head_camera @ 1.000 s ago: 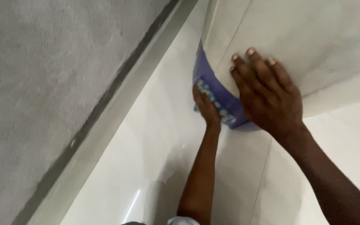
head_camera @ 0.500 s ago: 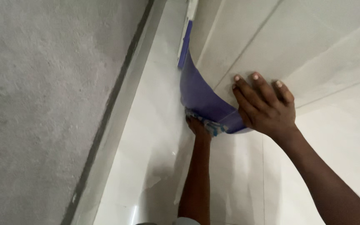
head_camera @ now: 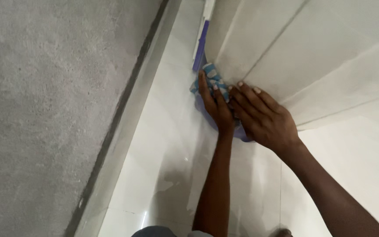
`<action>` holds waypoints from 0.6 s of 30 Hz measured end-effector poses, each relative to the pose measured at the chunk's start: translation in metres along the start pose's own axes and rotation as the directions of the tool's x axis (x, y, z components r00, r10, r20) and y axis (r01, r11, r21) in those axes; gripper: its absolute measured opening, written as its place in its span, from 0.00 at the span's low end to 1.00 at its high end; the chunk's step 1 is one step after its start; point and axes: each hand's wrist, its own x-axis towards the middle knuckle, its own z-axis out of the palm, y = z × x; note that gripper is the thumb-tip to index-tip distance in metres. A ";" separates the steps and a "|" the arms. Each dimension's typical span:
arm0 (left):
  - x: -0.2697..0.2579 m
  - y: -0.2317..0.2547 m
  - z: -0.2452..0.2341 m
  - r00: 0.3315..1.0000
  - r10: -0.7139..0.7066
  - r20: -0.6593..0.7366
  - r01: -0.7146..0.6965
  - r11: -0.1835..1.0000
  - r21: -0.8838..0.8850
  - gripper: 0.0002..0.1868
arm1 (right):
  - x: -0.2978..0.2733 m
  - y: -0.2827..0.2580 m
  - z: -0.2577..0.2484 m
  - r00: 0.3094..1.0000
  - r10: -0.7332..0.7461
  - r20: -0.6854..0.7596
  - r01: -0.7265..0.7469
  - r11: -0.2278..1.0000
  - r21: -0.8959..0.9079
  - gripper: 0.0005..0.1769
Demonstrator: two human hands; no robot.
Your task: The person wipes the exterior of a large white plastic container with a blue and white cloth. They scrub the lower purple band and the upper white body of the container, moving around its circumference.
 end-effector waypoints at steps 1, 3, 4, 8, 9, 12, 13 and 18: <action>-0.002 -0.013 -0.003 0.998 -0.059 -0.020 0.059 0.998 -0.001 0.28 | 0.003 0.004 -0.005 1.000 0.004 0.007 -0.004 1.000 0.000 0.28; -0.005 -0.044 -0.010 0.971 -0.226 -0.082 0.226 0.974 -0.017 0.28 | 0.007 0.011 -0.012 0.996 0.055 -0.068 -0.055 0.998 -0.011 0.24; -0.007 -0.060 -0.017 0.938 -0.330 -0.110 0.328 0.944 -0.037 0.28 | 0.009 0.014 -0.014 0.991 0.078 -0.106 -0.080 0.997 -0.016 0.23; -0.022 -0.112 -0.046 0.751 -0.649 -0.121 0.629 0.759 -0.170 0.29 | 0.012 0.014 -0.010 0.977 0.102 -0.188 -0.105 0.994 -0.004 0.17; -0.024 -0.121 -0.049 0.723 -0.683 -0.107 0.659 0.727 -0.193 0.29 | 0.014 0.013 -0.005 0.974 0.090 -0.209 -0.098 0.995 -0.029 0.16; -0.025 -0.137 -0.053 0.701 -0.706 -0.097 0.688 0.706 -0.168 0.29 | 0.014 0.010 0.003 0.961 0.094 -0.259 -0.108 0.993 -0.040 0.14; -0.024 -0.136 -0.052 0.708 -0.698 -0.111 0.677 0.714 -0.177 0.29 | 0.016 0.009 0.005 0.955 0.103 -0.278 -0.116 0.993 -0.034 0.14; -0.001 -0.078 -0.018 0.945 -0.316 -0.079 0.314 0.949 -0.036 0.29 | 0.025 -0.004 0.016 0.962 0.064 -0.266 -0.068 0.998 -0.004 0.14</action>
